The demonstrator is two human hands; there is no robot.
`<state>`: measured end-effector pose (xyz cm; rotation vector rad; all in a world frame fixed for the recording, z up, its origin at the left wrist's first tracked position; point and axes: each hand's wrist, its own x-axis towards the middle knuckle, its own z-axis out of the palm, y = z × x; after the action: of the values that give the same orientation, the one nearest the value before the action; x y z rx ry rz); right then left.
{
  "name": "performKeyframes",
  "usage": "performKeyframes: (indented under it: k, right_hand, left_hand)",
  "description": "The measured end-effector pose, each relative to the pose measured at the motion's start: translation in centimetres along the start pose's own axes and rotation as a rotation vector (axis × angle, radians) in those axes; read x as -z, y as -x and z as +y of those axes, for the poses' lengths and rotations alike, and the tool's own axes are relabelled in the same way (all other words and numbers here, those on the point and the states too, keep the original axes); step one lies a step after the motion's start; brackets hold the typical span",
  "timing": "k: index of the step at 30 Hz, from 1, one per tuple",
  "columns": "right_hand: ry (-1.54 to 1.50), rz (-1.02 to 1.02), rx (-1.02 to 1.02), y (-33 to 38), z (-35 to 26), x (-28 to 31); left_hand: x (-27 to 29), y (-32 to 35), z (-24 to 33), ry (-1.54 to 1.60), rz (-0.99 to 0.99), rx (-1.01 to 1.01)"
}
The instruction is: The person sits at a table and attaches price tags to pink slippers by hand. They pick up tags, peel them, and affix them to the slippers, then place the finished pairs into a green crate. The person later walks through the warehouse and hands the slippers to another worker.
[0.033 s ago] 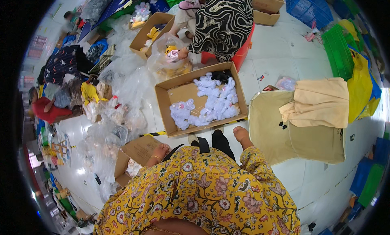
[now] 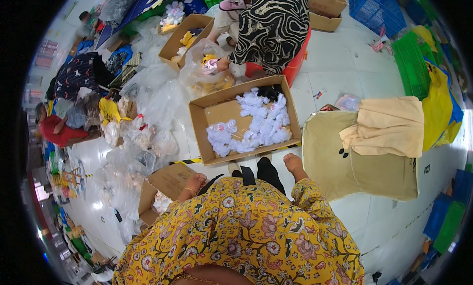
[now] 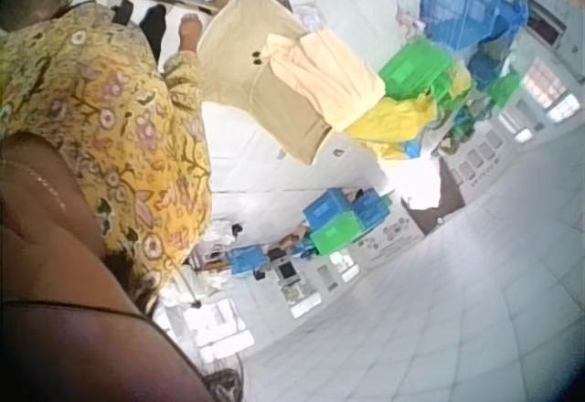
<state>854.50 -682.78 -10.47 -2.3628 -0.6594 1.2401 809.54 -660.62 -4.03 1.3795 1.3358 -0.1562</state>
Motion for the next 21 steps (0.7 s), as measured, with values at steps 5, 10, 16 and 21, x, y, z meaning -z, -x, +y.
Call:
performKeyframes:
  k: [5,10,16,21]
  right_hand:
    - [0.031,-0.020,0.003,-0.5,0.9,0.6]
    - [-0.024,-0.001,-0.002,-1.0,1.6,0.6]
    - [0.115,0.037,0.165,-3.5,4.6,-0.6]
    - [0.058,-0.014,0.085,-2.8,2.5,0.5]
  left_hand:
    - [-1.1,0.8,2.8,0.054,0.039,0.078]
    - [-1.6,-0.2,1.1,0.192,0.014,0.081]
    - [-2.0,-1.3,-0.7,0.003,-0.003,-0.019]
    - [-1.5,0.3,3.1,0.078,0.007,0.051]
